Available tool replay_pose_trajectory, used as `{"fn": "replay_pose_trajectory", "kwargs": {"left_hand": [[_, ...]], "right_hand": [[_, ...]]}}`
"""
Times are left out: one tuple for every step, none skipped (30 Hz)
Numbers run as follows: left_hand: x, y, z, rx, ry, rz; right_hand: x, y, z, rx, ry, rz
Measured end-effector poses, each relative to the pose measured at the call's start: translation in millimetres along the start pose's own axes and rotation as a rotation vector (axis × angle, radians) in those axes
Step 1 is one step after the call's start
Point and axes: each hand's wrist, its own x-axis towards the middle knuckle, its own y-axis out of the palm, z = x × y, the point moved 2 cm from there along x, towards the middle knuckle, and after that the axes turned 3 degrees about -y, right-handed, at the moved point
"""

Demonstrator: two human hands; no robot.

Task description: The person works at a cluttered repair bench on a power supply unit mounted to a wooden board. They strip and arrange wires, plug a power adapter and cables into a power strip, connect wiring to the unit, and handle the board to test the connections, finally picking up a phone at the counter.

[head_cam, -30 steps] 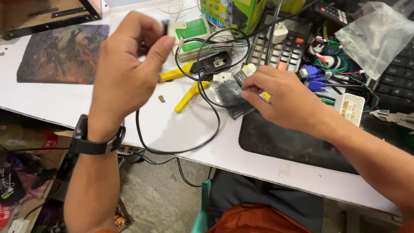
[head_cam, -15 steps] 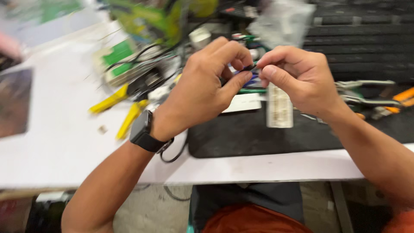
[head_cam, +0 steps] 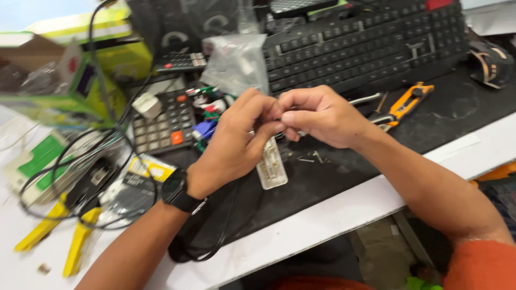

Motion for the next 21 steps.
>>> {"fn": "replay_pose_trajectory", "kwargs": {"left_hand": [[2.0, 1.4, 0.4, -0.002, 0.033, 0.001], [3.2, 2.7, 0.0, -0.007, 0.065, 0.006], [4.8, 4.4, -0.8, -0.011, 0.1, 0.013], [6.6, 7.6, -1.9, -0.02, 0.11, 0.021], [7.5, 11.2, -3.2, -0.028, 0.12, 0.025], [8.6, 15.5, -5.8, -0.037, 0.136, 0.025], [10.8, 21.6, -8.9, 0.022, 0.209, 0.021], [13.6, 28.4, -12.0, 0.072, 0.291, 0.024], [19.0, 37.9, -14.5, 0.111, 0.387, 0.023], [21.9, 47.7, -17.5, 0.139, 0.451, 0.027], [21.8, 54.7, -20.3, 0.166, 0.506, 0.033], [23.1, 66.1, -22.1, 0.142, 0.525, 0.05], [26.1, 77.5, -23.6, 0.127, 0.544, 0.062], [29.1, 88.8, -25.9, 0.117, 0.564, 0.067], [32.3, 99.8, -27.8, 0.085, 0.574, 0.062], [33.1, 109.7, -30.6, 0.053, 0.579, 0.059], [32.2, 119.8, -33.6, 0.018, 0.578, 0.059], [31.5, 128.8, -36.7, -0.015, 0.566, 0.063], [31.9, 139.3, -38.8, -0.043, 0.551, 0.068], [32.2, 147.7, -41.8, -0.067, 0.531, 0.073], [31.4, 155.5, -43.2, -0.104, 0.511, 0.088]], "right_hand": [[-1.1, -1.9, -0.7, 0.04, 0.021, -0.001], [-3.2, -2.7, -0.3, 0.053, 0.017, 0.004], [-5.6, -3.6, 0.7, 0.066, 0.01, 0.007], [-8.5, -4.5, 2.5, 0.076, 0.003, 0.008], [-12.0, -5.0, 3.2, 0.064, -0.002, -0.013], [-18.0, -4.4, 4.4, 0.046, -0.008, -0.032], [-27.4, -5.1, 7.2, 0.017, -0.015, -0.068], [-39.4, -5.0, 7.6, 0.001, 0.006, -0.124], [-53.2, -5.1, 7.8, -0.025, 0.023, -0.192], [-64.6, -2.1, 4.8, 0.064, -0.013, -0.235], [-73.5, 3.4, -0.5, 0.161, -0.054, -0.275], [-86.6, 5.3, -5.4, 0.192, -0.058, -0.343], [-97.8, 4.4, -8.4, 0.223, -0.068, -0.399], [-109.5, 2.0, -8.5, 0.25, -0.08, -0.448], [-121.8, -1.4, -7.4, 0.22, -0.101, -0.491], [-134.9, -2.5, -6.2, 0.193, -0.12, -0.534], [-148.6, -2.3, -5.5, 0.17, -0.135, -0.579], [-159.9, -1.2, -4.3, 0.19, -0.171, -0.608], [-170.5, -2.5, -3.8, 0.212, -0.209, -0.631], [-180.4, -2.8, -1.8, 0.236, -0.245, -0.65], [-189.7, -4.6, -2.2, 0.259, -0.253, -0.698]]}}
